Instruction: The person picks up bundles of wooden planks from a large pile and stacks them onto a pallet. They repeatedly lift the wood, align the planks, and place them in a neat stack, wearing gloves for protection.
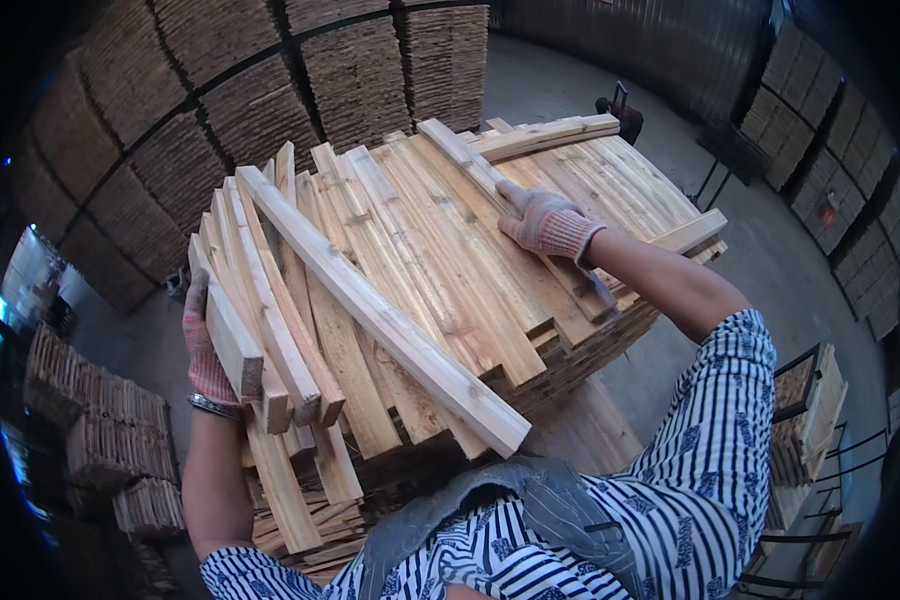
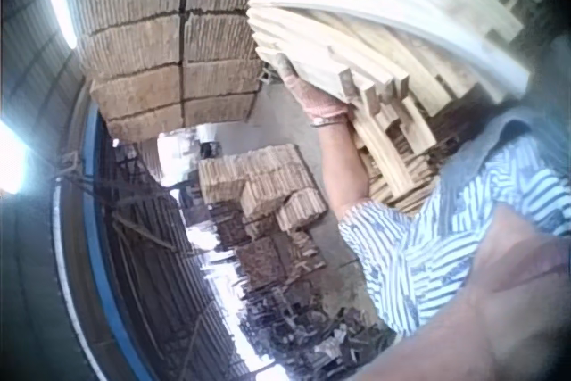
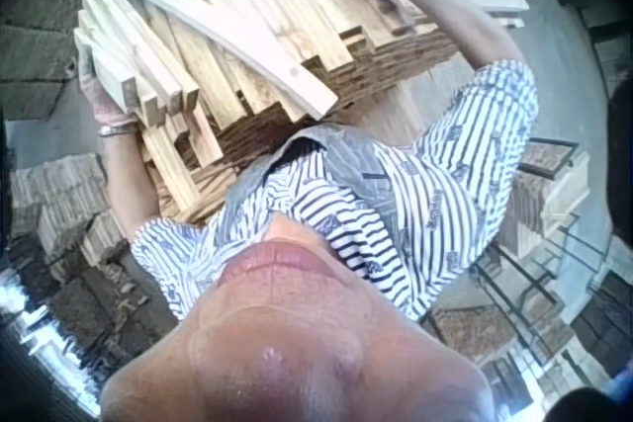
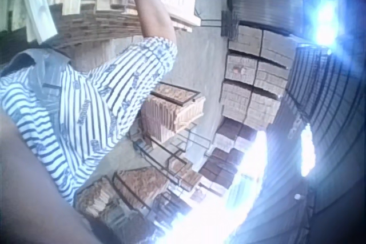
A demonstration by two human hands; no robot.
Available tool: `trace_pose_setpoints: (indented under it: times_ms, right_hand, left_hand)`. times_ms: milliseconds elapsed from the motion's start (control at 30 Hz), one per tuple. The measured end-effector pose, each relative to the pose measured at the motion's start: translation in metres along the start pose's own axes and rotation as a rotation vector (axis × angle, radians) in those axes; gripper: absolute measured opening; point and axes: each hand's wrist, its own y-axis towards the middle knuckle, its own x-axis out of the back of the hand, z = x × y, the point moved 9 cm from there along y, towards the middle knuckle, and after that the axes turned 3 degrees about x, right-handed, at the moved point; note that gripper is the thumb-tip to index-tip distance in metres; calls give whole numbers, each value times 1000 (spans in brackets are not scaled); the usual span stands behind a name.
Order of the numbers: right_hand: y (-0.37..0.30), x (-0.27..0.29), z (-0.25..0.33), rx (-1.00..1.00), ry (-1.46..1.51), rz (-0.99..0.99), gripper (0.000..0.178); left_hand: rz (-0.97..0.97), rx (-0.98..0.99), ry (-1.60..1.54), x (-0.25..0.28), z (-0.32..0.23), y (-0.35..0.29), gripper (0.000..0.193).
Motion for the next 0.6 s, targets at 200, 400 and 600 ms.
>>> trace_pose_setpoints:
  times_ms: [200, 400, 600]
  right_hand:
    - [18, 27, -56, 23, 197, -8, 58]
    - [-14, -14, -48, -83, 50, 175, 64]
    - [-6, 27, 110, 319, 203, -95, 81]
  left_hand:
    - [81, -37, -116, 6, -14, -7, 59]
    - [105, -168, -203, -23, -13, -2, 60]
    - [62, -186, -77, -17, -22, -6, 58]
